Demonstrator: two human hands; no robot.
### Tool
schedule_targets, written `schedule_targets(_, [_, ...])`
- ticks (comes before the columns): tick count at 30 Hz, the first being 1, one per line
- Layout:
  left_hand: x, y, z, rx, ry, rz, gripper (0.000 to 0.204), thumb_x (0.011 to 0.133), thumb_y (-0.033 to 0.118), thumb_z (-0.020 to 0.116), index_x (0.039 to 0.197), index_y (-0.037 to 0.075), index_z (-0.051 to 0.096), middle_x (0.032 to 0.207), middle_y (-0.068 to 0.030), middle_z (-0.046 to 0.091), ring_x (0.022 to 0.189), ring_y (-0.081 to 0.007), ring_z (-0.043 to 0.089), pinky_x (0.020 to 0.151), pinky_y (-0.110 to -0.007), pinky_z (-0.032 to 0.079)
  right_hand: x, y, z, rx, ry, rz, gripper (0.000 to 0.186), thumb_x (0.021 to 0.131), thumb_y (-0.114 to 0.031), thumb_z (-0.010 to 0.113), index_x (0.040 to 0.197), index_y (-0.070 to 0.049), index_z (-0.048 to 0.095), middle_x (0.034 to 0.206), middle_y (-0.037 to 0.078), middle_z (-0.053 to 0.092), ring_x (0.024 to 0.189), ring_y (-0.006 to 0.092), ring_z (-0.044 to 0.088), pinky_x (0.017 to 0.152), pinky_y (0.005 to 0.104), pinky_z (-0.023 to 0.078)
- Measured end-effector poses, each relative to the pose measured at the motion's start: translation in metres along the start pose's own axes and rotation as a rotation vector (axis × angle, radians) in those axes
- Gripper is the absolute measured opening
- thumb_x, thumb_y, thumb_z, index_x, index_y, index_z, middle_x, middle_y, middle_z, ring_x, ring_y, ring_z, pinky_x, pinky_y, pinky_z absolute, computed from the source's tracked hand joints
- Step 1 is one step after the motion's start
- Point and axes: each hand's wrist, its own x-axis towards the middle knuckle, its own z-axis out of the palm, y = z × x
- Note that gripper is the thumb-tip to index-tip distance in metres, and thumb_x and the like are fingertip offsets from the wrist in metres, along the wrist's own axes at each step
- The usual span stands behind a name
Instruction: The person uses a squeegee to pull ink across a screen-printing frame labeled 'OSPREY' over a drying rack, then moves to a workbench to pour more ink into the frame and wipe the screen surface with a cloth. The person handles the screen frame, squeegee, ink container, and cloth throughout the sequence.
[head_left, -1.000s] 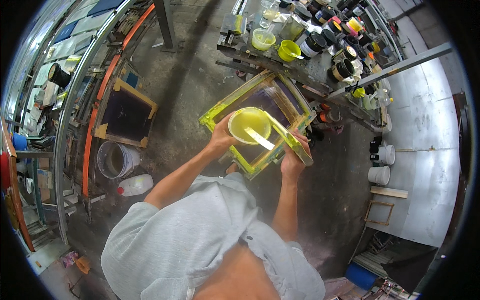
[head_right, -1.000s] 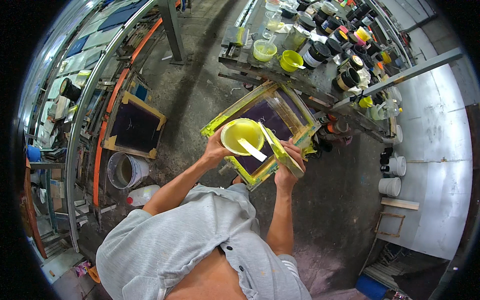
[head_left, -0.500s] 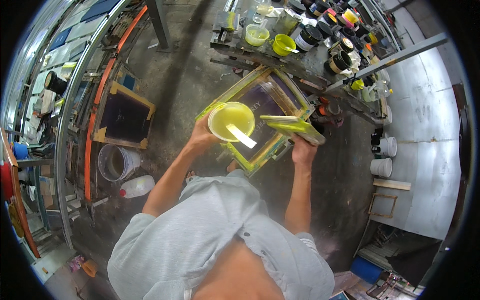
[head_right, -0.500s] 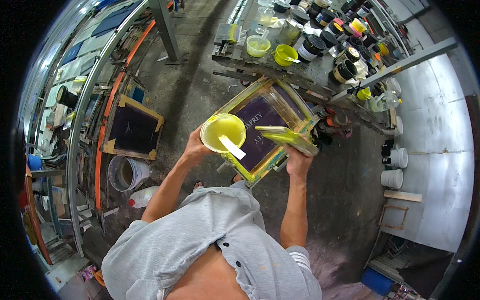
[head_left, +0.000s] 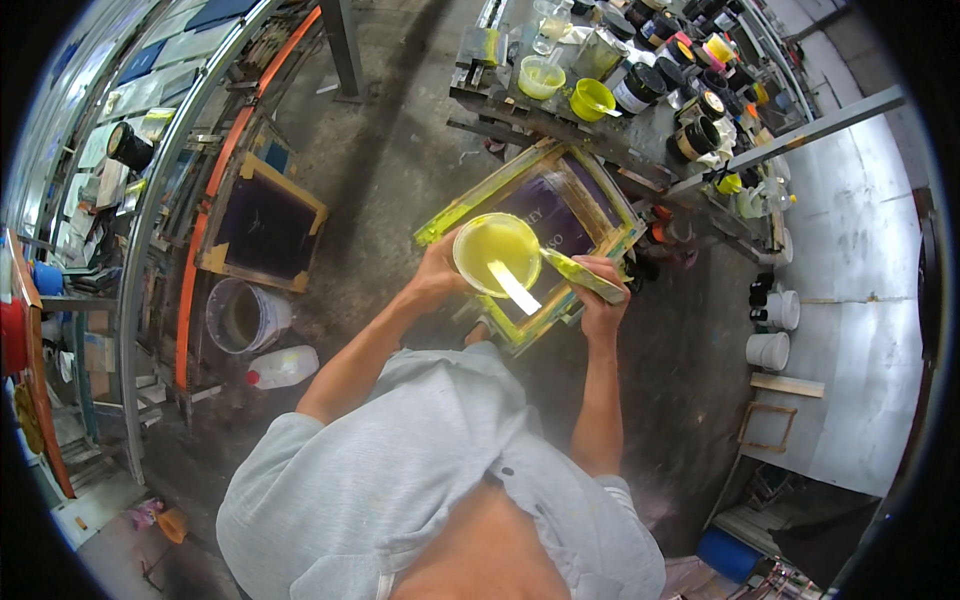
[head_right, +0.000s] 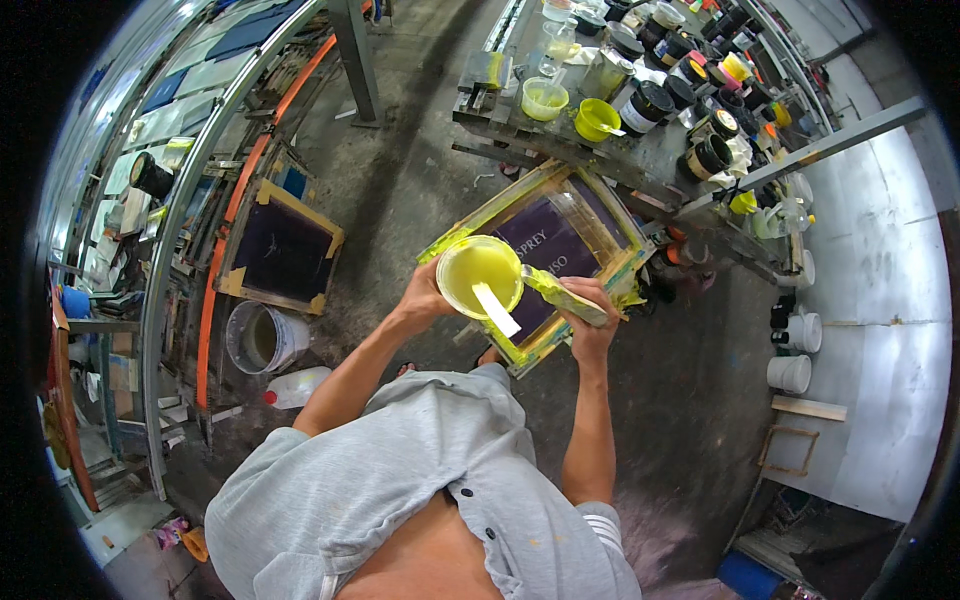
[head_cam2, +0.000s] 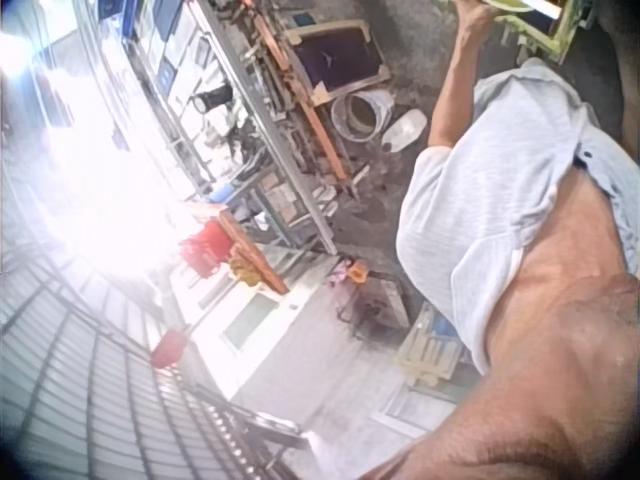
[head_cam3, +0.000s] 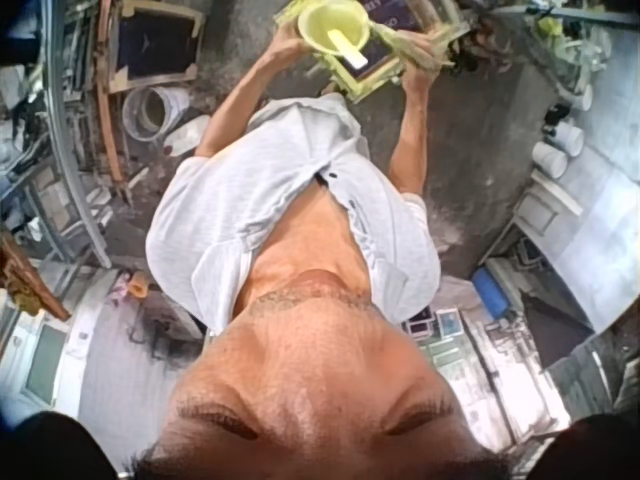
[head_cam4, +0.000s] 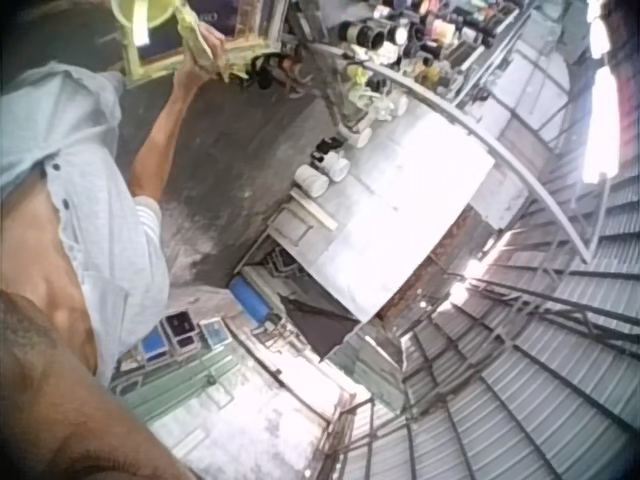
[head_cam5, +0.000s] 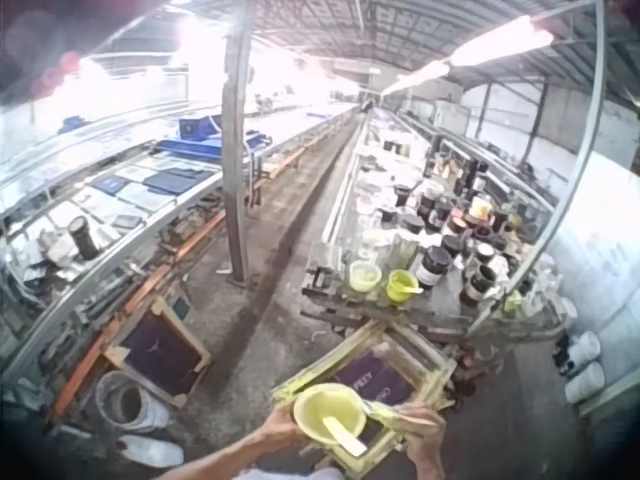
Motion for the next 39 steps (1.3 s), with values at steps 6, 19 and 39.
schedule_targets(6, [0.014, -0.007, -0.011, 0.017, 0.066, 0.037, 0.08, 0.061, -0.003, 0.09, 0.134, 0.0, 0.057, 0.125, -0.0081, 0.067, 0.113, -0.0169, 0.065, 0.1, -0.036, 0.054, -0.05, 0.076, 0.004, 0.115, 0.092, 0.375, 0.027, 0.081, 0.013, 0.07, 0.102, -0.005, 0.071, 0.095, -0.001, 0.068, 0.088, 0.0096, 0.063, 0.078, 0.0271, 0.054])
schedule_targets(19, [0.262, -0.071, 0.138, -0.001, -0.035, 0.01, 0.073, 0.064, -0.008, 0.078, 0.134, -0.002, 0.057, 0.12, -0.01, 0.069, 0.11, -0.02, 0.067, 0.094, -0.034, 0.056, -0.092, 0.161, 0.018, 0.744, 0.921, 1.007, 0.043, 0.071, 0.013, 0.071, 0.113, 0.002, 0.067, 0.107, 0.01, 0.071, 0.093, 0.0264, 0.07, 0.086, 0.0418, 0.058])
schedule_targets(39, [0.476, -0.117, 0.237, 0.633, 0.164, 0.091, 0.074, 0.074, 0.012, 0.081, 0.141, -0.004, 0.052, 0.12, -0.019, 0.071, 0.073, -0.019, 0.073, 0.061, -0.034, 0.057, -0.077, 0.196, -0.079, 0.836, 0.573, 1.164, 0.038, 0.087, 0.0, 0.067, 0.123, -0.005, 0.056, 0.117, 0.007, 0.061, 0.107, 0.0201, 0.061, 0.098, 0.0397, 0.05])
